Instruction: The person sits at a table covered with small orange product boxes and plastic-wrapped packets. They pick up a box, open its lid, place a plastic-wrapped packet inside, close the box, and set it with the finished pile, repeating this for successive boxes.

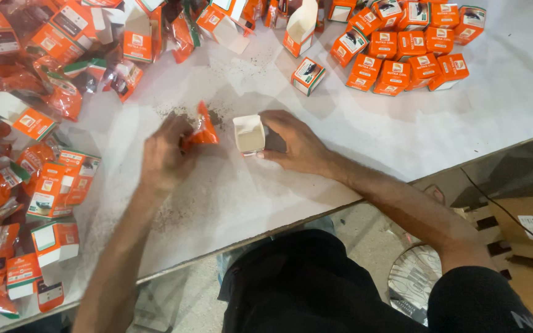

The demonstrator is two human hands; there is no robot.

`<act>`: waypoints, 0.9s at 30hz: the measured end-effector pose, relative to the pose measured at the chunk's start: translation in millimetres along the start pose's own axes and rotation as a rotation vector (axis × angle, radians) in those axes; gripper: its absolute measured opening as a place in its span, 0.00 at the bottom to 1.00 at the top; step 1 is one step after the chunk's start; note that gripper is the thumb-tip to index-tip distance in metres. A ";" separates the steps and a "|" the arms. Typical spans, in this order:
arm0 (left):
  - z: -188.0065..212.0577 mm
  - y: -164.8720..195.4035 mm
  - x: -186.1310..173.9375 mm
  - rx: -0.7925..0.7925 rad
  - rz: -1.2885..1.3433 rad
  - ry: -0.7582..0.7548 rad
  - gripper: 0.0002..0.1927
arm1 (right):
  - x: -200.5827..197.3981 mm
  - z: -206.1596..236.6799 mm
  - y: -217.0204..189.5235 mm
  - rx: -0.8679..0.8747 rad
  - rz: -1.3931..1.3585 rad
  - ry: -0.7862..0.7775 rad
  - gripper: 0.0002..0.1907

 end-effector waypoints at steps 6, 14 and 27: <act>30.0 113.4 -2.1 0.407 0.225 0.397 0.33 | 8.3 -1.6 -1.7 0.005 0.044 -0.008 0.34; 24.5 121.0 33.8 0.585 -0.282 0.186 0.25 | 10.6 -4.2 -11.9 -0.008 0.037 -0.044 0.33; -3.4 42.5 61.9 -0.307 0.639 0.105 0.17 | 4.8 -7.2 -28.7 -0.019 0.029 -0.057 0.33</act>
Point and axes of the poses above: each hand's wrist, its own z-axis away from the middle knuckle, its own x-axis out of the palm, y = z × x, the point moved 10 cm from there along -z, towards the middle knuckle, and after that the axes turned 2 degrees about z, right-handed, at the moved point
